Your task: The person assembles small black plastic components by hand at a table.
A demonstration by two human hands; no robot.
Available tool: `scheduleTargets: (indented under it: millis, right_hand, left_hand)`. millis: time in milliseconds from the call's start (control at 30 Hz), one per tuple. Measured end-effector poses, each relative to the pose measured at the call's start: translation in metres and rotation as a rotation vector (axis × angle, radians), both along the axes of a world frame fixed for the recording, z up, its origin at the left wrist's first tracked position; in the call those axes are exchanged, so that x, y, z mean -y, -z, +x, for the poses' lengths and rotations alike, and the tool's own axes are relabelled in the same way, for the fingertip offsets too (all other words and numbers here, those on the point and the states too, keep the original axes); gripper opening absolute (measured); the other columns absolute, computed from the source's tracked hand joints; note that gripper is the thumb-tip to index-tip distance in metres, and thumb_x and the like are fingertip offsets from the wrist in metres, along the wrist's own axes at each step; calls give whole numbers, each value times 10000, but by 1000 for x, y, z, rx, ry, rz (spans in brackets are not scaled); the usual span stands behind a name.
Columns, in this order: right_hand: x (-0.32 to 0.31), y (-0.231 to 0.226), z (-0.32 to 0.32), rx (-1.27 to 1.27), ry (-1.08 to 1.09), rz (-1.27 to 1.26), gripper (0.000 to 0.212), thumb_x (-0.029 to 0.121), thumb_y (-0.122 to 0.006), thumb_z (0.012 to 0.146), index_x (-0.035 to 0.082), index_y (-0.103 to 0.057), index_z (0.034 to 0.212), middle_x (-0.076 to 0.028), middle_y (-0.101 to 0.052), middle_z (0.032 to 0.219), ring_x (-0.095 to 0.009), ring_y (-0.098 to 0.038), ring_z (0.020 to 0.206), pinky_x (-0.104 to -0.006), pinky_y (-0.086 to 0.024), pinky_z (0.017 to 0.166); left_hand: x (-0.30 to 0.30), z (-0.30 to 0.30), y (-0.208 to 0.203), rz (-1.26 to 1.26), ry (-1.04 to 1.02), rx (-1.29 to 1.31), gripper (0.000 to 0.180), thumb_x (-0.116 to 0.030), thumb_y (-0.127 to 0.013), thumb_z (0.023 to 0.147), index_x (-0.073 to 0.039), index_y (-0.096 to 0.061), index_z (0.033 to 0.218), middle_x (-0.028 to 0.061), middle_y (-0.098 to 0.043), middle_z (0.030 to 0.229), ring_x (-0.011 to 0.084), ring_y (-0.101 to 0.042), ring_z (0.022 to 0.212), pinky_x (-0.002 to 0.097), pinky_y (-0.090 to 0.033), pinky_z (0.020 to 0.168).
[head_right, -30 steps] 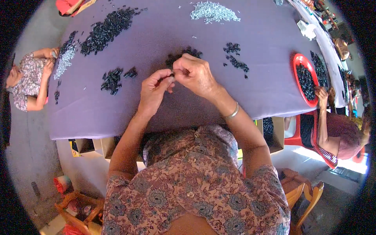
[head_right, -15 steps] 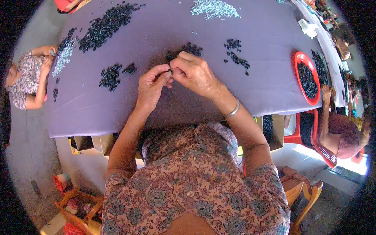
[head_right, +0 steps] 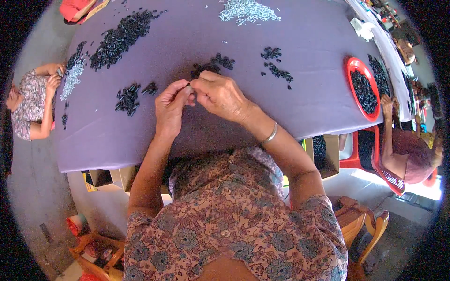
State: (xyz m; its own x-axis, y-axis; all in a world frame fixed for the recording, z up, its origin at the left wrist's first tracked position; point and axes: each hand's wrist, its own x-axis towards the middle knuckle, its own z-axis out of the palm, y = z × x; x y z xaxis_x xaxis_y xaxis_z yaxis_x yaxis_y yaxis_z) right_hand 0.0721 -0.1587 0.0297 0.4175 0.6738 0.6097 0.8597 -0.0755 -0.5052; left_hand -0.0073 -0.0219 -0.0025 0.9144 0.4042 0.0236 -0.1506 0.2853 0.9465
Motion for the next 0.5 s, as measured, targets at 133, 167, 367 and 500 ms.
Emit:
scheduleTargets:
  millis: [133, 167, 367, 500]
  right_hand:
    - [-3, -1, -4, -118, 3, 37, 244, -65, -551, 719, 18, -589, 946, -97, -552, 769, -233, -573, 649, -305, -486, 582]
    - [-2, -2, -3, -115, 5, 36, 244, -65, -551, 719, 18, -589, 946, -97, -552, 769, -233, -573, 649, -305, -486, 582]
    - [18, 4, 29, -416, 270, 168, 165, -40, -521, 831, 2, -602, 969, 5, -606, 835, -55, -554, 755, -219, -479, 705]
    - [41, 5, 64, -437, 404, 292, 130, -15, -556, 800, 16, -604, 917, -20, -629, 760, -64, -567, 709, -232, -488, 683]
  left_hand:
    - [-3, -1, 0, -13, -9, -5, 128, -50, -586, 850, -14, -620, 969, 36, -616, 846, 95, -581, 692, 243, -507, 582]
    - [-2, -2, -2, -9, -6, -9, 131, -54, -587, 852, -13, -621, 971, 39, -616, 845, 98, -582, 693, 245, -507, 582]
    - [-10, -1, -2, -43, -10, 16, 138, -56, -585, 853, -10, -620, 979, 54, -615, 842, 119, -587, 704, 259, -506, 585]
    - [-14, 1, -2, -62, 2, 11, 153, -72, -581, 859, -23, -616, 999, 51, -619, 853, 110, -577, 719, 256, -495, 603]
